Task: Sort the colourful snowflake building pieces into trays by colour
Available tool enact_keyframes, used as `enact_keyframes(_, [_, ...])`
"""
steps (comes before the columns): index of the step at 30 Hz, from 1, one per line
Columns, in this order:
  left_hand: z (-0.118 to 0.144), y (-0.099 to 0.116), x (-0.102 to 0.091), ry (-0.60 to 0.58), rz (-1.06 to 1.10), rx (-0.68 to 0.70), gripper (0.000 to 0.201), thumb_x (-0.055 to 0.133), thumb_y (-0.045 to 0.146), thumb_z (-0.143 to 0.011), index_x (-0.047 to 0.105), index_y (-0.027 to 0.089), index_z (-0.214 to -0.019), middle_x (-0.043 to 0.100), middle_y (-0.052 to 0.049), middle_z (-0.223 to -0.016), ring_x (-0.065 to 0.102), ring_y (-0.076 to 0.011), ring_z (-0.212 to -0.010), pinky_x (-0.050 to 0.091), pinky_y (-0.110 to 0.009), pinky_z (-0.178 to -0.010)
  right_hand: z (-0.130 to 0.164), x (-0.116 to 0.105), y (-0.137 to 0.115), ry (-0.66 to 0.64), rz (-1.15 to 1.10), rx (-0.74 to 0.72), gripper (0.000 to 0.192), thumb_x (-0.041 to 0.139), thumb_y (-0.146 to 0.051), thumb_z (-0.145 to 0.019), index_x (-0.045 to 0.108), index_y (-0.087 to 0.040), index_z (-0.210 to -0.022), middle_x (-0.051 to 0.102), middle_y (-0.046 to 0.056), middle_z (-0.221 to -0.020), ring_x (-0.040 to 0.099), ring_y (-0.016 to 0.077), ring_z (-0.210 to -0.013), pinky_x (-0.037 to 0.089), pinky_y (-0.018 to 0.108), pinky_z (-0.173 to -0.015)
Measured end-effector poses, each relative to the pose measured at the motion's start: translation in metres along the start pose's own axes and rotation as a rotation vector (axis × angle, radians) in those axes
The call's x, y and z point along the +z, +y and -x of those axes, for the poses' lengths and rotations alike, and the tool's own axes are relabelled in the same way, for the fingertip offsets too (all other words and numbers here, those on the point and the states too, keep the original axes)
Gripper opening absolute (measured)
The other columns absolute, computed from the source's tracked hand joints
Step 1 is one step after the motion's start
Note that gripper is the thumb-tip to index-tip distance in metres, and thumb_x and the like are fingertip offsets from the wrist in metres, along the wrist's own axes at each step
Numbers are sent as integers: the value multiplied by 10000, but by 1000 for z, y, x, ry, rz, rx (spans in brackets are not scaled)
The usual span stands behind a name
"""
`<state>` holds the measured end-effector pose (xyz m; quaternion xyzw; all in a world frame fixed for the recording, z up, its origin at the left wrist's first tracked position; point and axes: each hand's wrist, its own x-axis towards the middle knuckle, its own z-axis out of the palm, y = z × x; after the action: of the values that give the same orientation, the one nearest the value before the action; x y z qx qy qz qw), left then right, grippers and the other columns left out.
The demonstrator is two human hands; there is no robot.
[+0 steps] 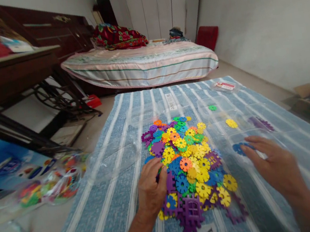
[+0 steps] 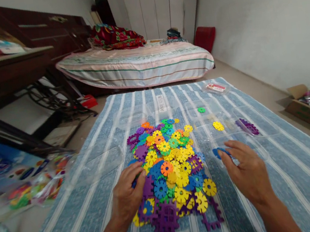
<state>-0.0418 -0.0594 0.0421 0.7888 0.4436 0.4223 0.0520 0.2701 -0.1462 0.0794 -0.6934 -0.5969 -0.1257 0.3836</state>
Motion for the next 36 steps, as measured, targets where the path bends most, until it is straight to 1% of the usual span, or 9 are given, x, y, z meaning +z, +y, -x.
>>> enact_keyframes(4, [-1,0,-1,-5,-2,-18,114,539,230,-843,644,188,-853,696,-69,-990,638,-204,-980,516,-395,-919,-1,-7,20,-10,159,33,403,441,-473,-869,701,-177,-785,707,87,-873,668,219,-811,523,374,-803])
enact_keyframes(8, [-2,0,-2,-11,-13,-32,129,529,241,-848,646,186,-850,696,-70,-986,640,-203,-976,518,-387,-912,0,-11,27,11,257,92,469,393,-512,-876,699,-171,-780,710,93,-851,671,228,-788,516,365,-784])
enact_keyframes(12, [-4,-1,-3,-19,-17,-42,138,523,249,-848,646,187,-852,697,-69,-980,639,-201,-971,516,-385,-910,1,-12,28,5,251,149,470,387,-532,-868,696,-186,-792,716,82,-850,673,229,-786,515,352,-747])
enact_keyframes(20, [-4,-11,-1,-11,-53,-66,158,509,260,-848,649,187,-854,701,-72,-960,648,-198,-942,528,-368,-874,5,-7,29,-33,185,182,480,409,-585,-833,683,-198,-758,716,77,-831,669,238,-786,507,366,-737])
enact_keyframes(26, [-4,-20,0,-3,-83,-101,190,502,291,-853,652,176,-839,705,-80,-940,654,-203,-913,521,-371,-877,5,-5,32,-53,186,169,485,412,-584,-831,678,-188,-744,712,84,-817,659,236,-761,497,357,-699])
enact_keyframes(31, [-5,-23,-3,-28,-104,-164,201,505,334,-838,656,200,-835,701,-69,-979,646,-212,-931,513,-382,-888,1,-6,33,-20,247,165,446,422,-540,-846,672,-182,-756,698,89,-793,649,235,-733,487,357,-691])
enact_keyframes(33, [-5,-24,-5,-40,-115,-189,210,502,341,-833,659,202,-833,703,-69,-978,646,-217,-934,515,-386,-886,1,-6,31,-3,246,139,420,426,-517,-853,666,-186,-758,695,85,-791,648,231,-731,490,359,-704])
enact_keyframes(36, [-5,-25,-5,-52,-131,-218,225,496,350,-830,662,199,-824,705,-75,-971,648,-219,-936,515,-381,-888,3,-2,19,13,167,57,367,455,-473,-862,662,-188,-761,698,78,-803,655,218,-745,504,356,-739])
